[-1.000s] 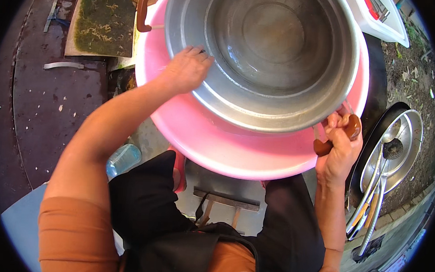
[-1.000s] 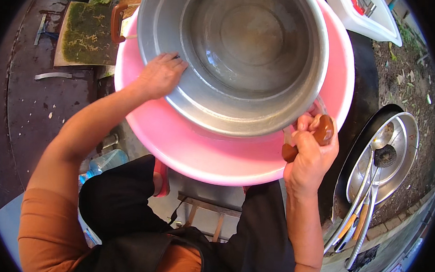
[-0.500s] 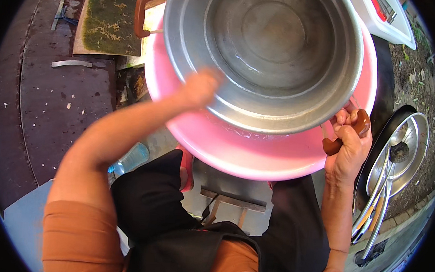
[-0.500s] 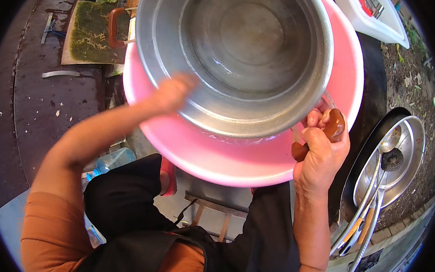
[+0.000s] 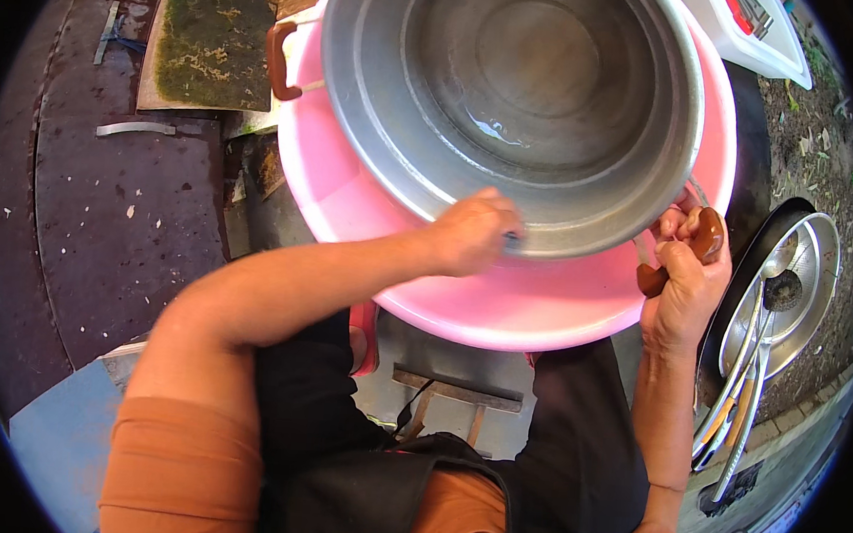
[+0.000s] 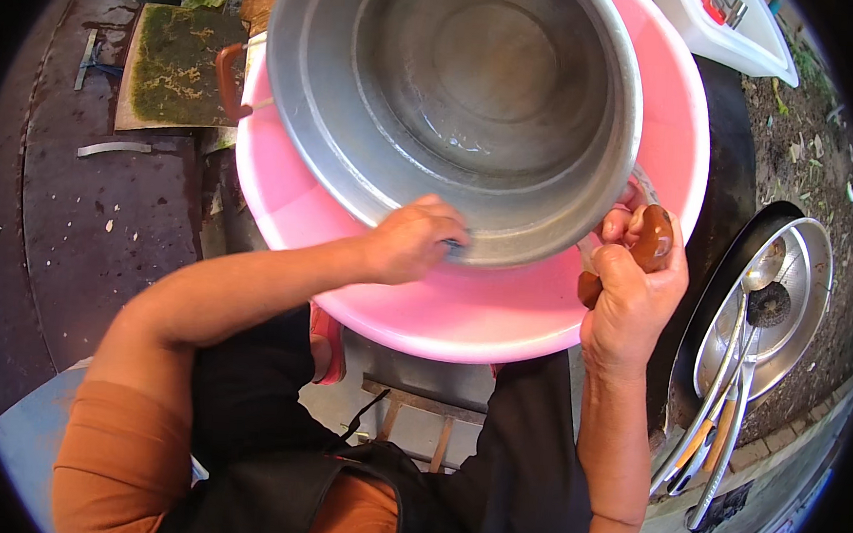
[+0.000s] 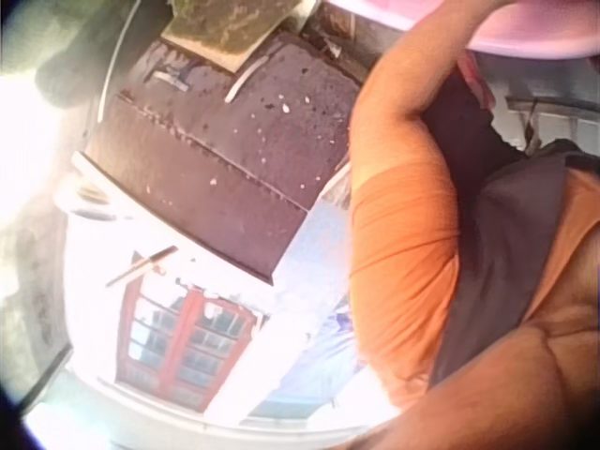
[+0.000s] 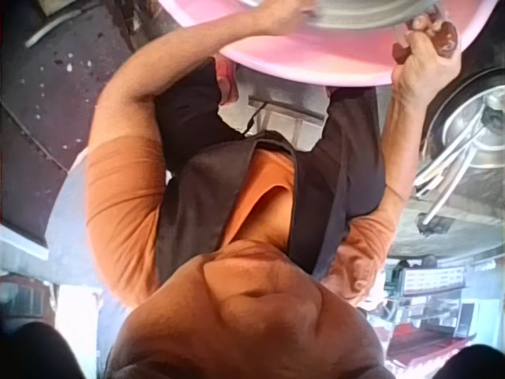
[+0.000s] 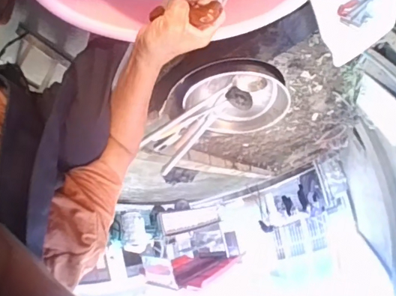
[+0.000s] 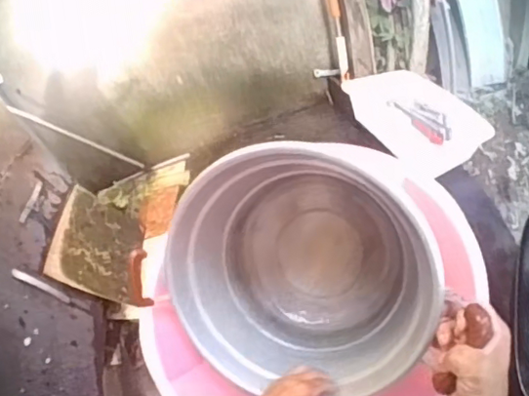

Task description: The person is washing a large metal container and a pot in a plastic basin filled with soapy water by scrubbing them with a scouring pad.

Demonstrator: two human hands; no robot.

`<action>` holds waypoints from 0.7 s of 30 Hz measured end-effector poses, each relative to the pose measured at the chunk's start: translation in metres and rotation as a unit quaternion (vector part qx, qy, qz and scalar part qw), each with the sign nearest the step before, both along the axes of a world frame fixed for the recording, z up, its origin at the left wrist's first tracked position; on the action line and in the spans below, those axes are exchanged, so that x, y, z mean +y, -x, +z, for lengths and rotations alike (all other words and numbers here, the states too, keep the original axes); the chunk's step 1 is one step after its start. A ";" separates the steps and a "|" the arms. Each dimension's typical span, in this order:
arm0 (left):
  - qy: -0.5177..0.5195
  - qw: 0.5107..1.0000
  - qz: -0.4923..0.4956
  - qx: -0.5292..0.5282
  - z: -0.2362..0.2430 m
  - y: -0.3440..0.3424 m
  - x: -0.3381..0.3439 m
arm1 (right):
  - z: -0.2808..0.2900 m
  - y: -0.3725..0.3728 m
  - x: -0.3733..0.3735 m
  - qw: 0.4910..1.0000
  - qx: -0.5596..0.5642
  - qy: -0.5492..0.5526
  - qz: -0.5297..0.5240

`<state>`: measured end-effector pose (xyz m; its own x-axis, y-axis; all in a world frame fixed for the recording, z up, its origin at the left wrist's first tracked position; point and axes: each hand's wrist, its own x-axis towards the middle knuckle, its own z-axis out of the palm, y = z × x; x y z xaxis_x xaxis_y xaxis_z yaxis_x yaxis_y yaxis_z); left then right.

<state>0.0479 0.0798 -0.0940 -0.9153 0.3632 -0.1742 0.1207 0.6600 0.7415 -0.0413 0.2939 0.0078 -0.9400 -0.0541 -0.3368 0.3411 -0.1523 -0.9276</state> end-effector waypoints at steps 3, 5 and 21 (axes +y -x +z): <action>0.046 0.996 -0.070 -0.032 -0.016 -0.011 -0.038 | 0.004 0.001 0.006 1.000 0.016 -0.014 0.015; 0.205 0.964 -0.159 0.064 -0.011 -0.002 -0.119 | 0.004 0.001 0.007 0.999 0.032 -0.018 0.010; 0.429 0.894 -0.114 0.060 0.028 0.050 -0.131 | 0.015 0.000 0.006 0.997 0.019 -0.051 0.048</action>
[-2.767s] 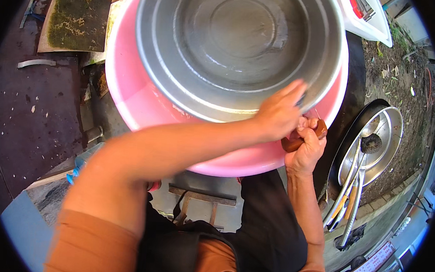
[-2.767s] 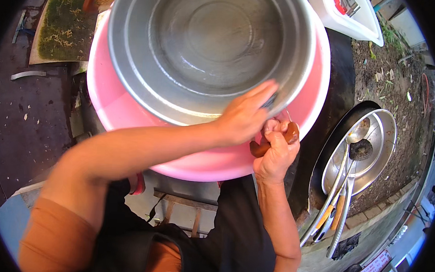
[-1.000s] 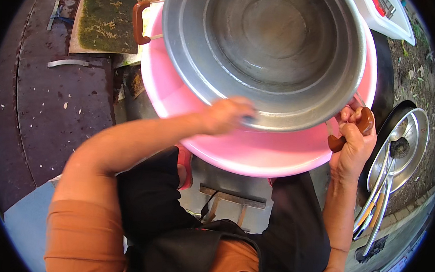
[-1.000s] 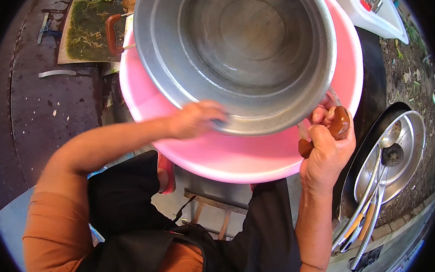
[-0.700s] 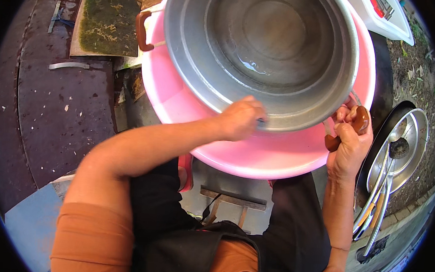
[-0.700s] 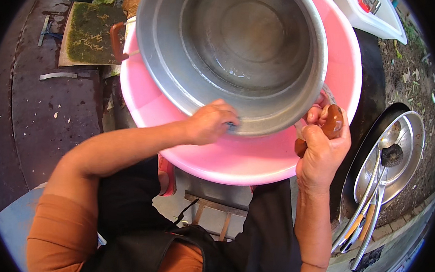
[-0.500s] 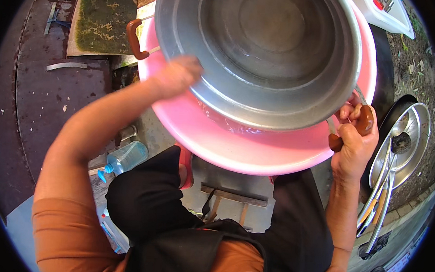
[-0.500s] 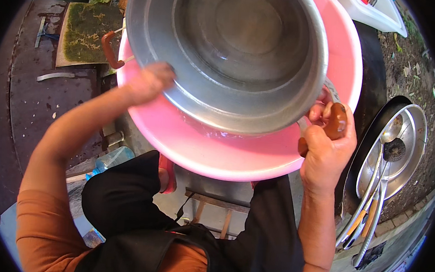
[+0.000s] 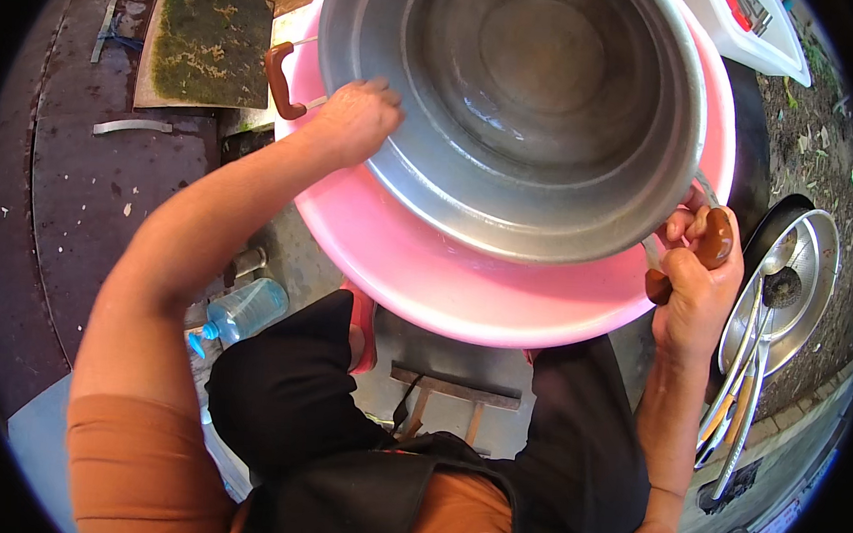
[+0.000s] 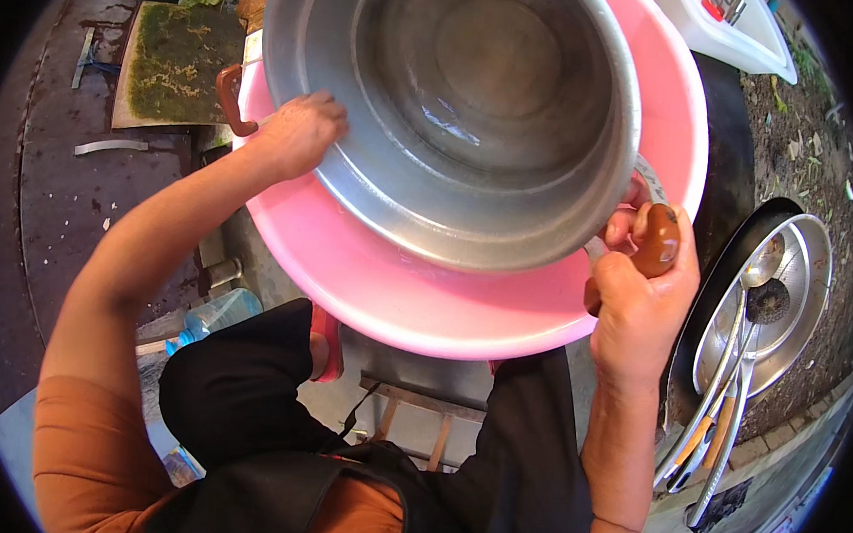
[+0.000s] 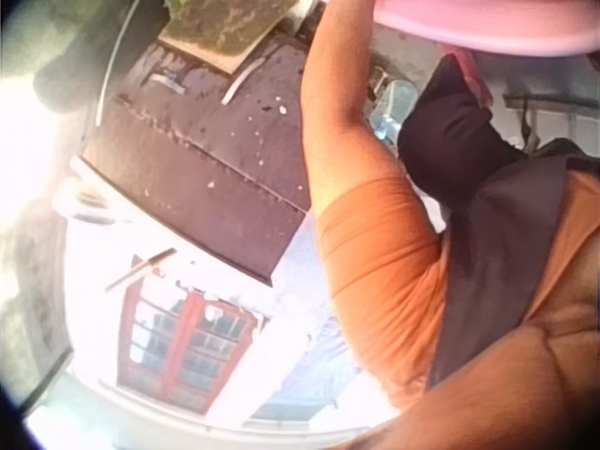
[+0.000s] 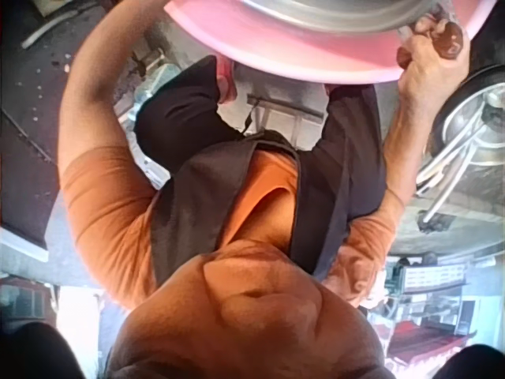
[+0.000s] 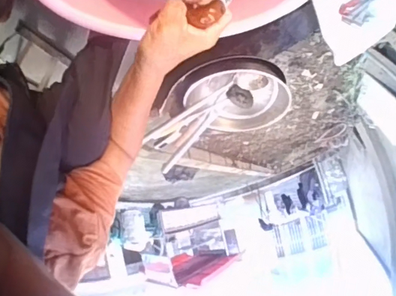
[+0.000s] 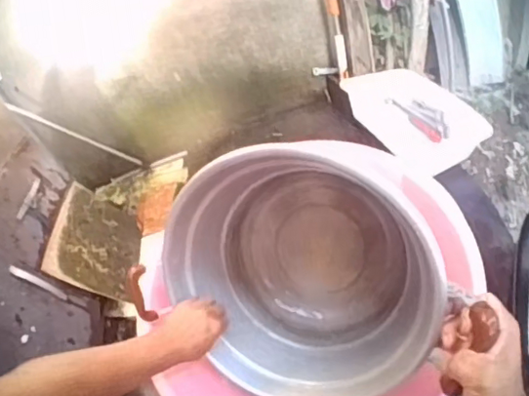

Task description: The person is washing a large metal container and a pot in a plastic basin filled with soapy water by scrubbing them with a scouring pad.

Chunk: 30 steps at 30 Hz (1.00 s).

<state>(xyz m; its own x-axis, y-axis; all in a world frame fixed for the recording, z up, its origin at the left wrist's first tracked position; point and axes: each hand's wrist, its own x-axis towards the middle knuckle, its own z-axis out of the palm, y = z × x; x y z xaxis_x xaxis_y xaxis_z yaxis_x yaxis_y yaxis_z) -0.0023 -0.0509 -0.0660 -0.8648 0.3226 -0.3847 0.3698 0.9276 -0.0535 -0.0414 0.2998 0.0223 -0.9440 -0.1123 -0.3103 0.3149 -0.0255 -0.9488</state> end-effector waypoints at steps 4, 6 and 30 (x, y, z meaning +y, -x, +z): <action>-0.015 0.990 0.136 0.027 -0.041 0.004 0.029 | -0.004 0.000 0.003 0.998 -0.009 0.050 -0.020; -0.105 0.978 0.170 -0.064 -0.080 -0.016 0.074 | -0.006 -0.004 -0.005 0.997 -0.001 0.063 -0.043; -0.132 0.947 0.087 -0.281 -0.085 -0.035 0.081 | -0.026 -0.016 0.010 0.995 -0.062 0.081 -0.012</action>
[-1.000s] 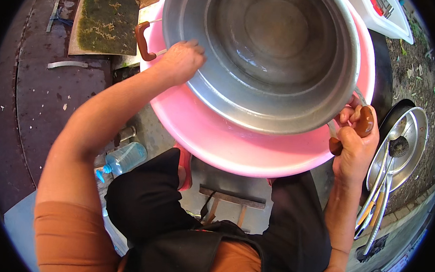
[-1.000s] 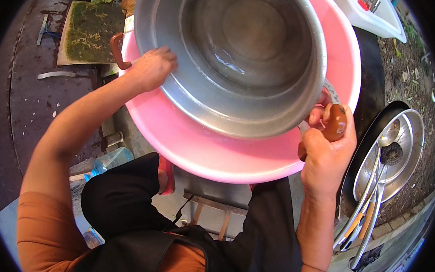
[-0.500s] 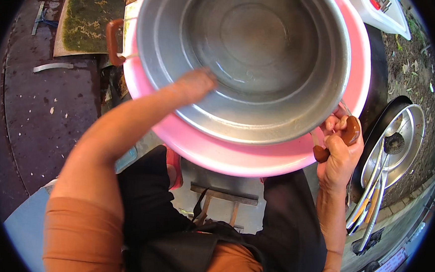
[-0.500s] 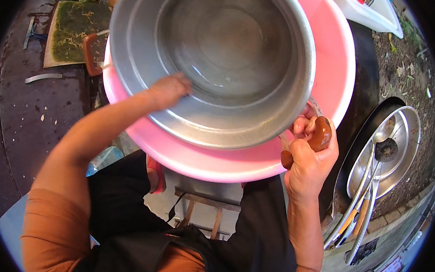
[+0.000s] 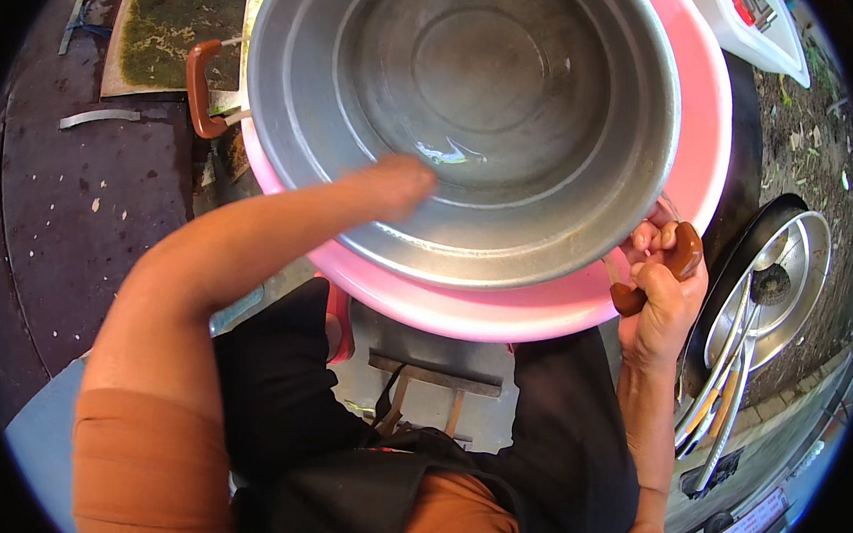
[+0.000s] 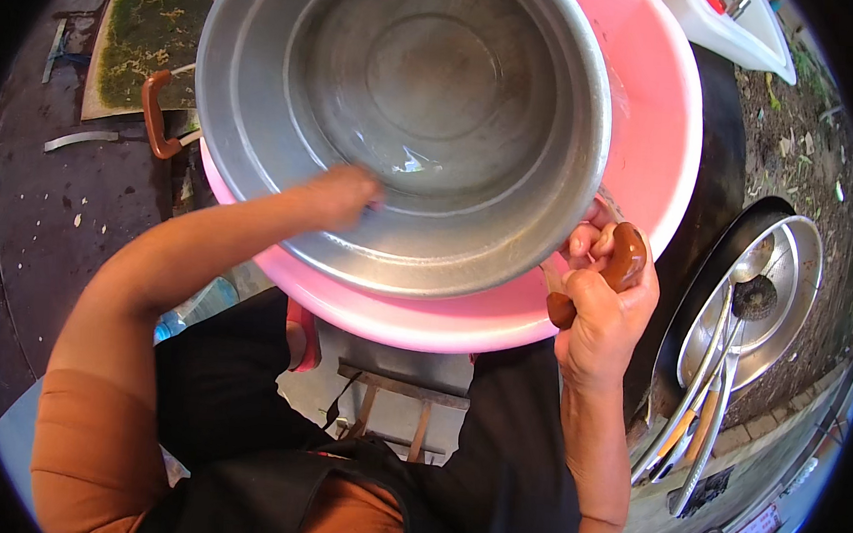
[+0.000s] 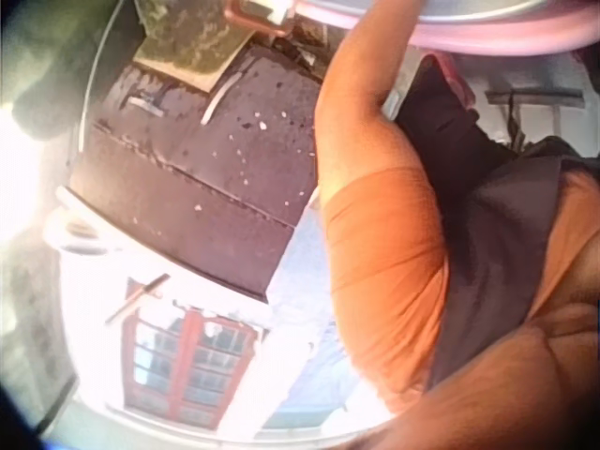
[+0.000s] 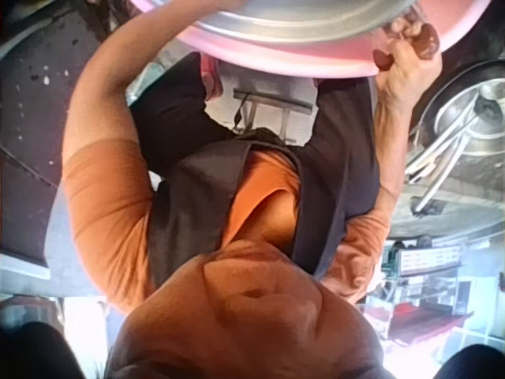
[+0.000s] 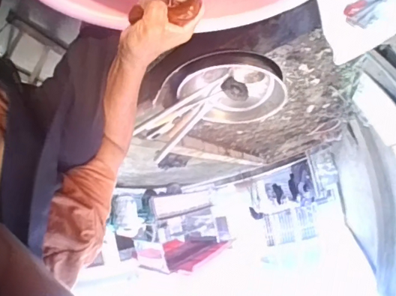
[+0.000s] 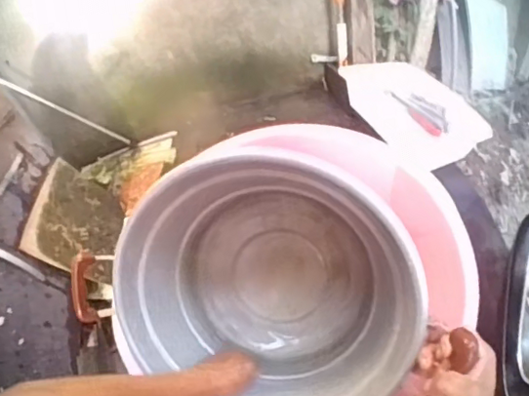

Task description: The person is washing a large metal container and a pot in a plastic basin filled with soapy water by scrubbing them with a scouring pad.

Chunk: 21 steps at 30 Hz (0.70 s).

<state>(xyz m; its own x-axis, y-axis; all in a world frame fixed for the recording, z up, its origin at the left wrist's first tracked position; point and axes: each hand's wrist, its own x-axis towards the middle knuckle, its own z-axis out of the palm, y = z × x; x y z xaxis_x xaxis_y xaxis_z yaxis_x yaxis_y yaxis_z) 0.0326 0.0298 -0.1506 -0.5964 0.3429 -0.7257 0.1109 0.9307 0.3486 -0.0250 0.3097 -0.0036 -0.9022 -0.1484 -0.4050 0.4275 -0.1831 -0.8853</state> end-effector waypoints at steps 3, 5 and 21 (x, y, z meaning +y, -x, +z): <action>-0.292 0.900 0.316 0.065 0.006 0.028 0.080 | 0.005 -0.001 -0.010 1.000 -0.009 -0.008 0.027; -0.371 0.826 0.418 0.073 0.014 0.049 0.103 | -0.002 0.001 -0.002 1.000 0.021 0.000 0.022; -0.164 0.959 -0.078 0.216 0.008 0.055 0.101 | 0.002 0.004 0.019 1.000 0.005 -0.002 -0.010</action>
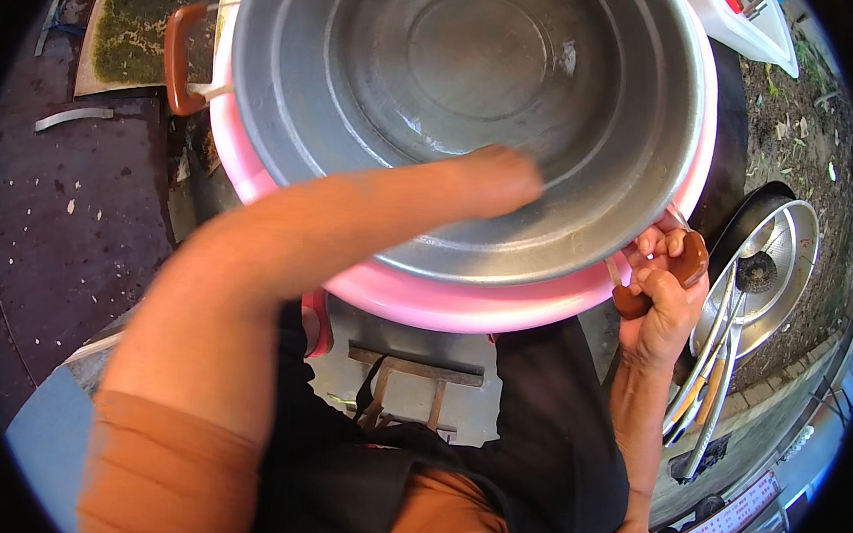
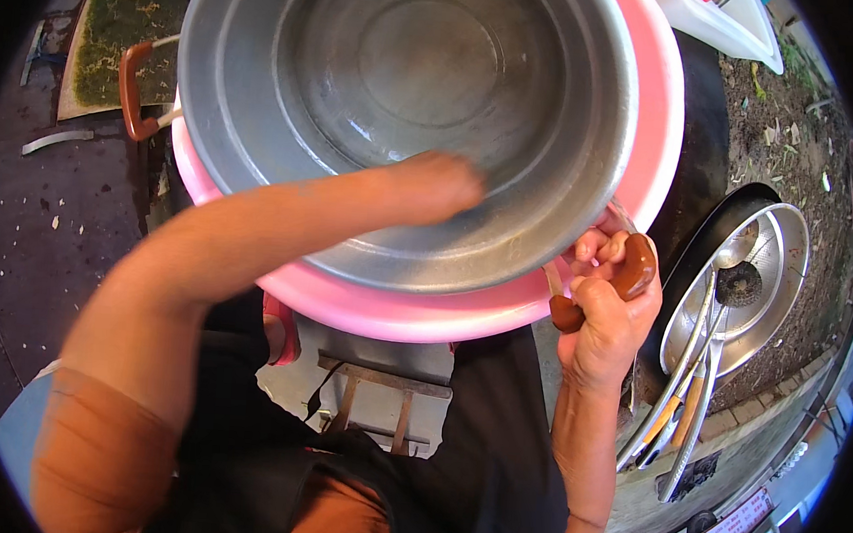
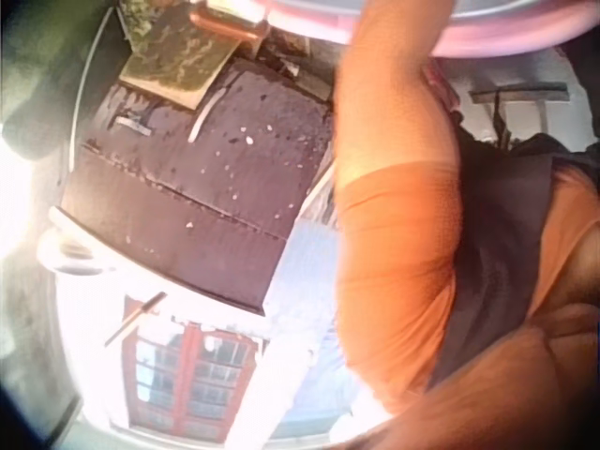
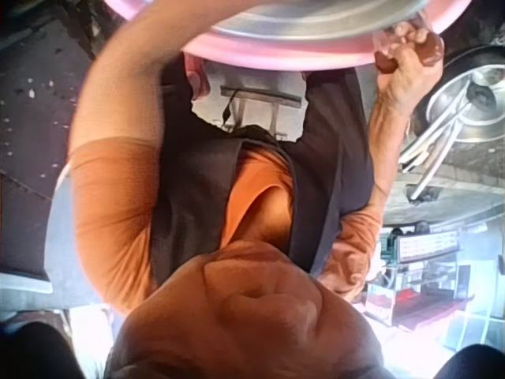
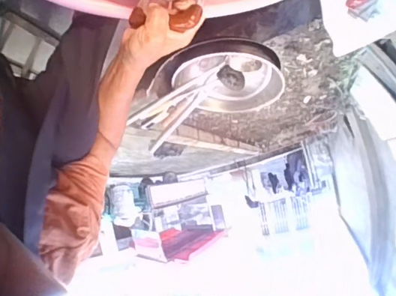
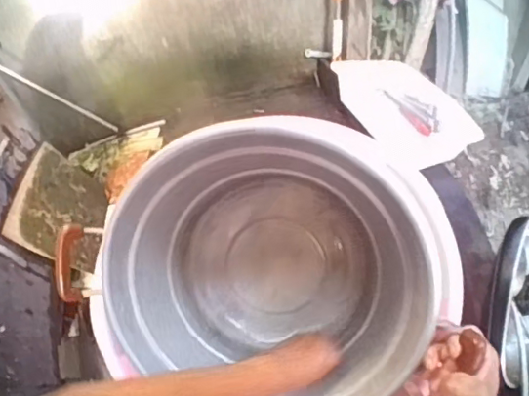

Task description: The person is washing a large metal container and a pot in a plastic basin filled with soapy water by scrubbing them with a scouring pad.

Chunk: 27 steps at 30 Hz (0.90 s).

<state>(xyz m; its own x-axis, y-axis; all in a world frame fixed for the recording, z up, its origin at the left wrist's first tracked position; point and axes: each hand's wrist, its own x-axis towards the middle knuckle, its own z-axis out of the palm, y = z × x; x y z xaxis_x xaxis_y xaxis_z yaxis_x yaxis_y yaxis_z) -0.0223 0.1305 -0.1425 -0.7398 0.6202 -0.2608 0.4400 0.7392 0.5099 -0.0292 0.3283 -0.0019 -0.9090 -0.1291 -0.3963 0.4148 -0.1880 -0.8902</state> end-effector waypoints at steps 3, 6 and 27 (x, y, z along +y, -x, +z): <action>0.146 0.970 -0.193 -0.004 0.003 -0.027 -0.044 | -0.013 -0.001 0.013 0.999 -0.035 0.019 -0.017; 0.204 0.962 -0.168 -0.068 0.012 -0.032 -0.031 | -0.016 0.001 0.001 0.996 -0.064 0.065 -0.022; -0.178 0.914 0.350 -0.103 0.026 0.008 0.029 | -0.010 -0.001 -0.003 1.000 -0.010 -0.012 0.026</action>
<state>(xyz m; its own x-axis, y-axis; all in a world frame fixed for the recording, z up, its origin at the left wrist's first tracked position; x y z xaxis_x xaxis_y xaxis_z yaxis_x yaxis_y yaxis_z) -0.0304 0.1596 -0.1165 -0.9457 0.0864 -0.3132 -0.2095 0.5746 0.7911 -0.0282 0.3252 -0.0115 -0.8929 -0.1654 -0.4187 0.4419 -0.1446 -0.8853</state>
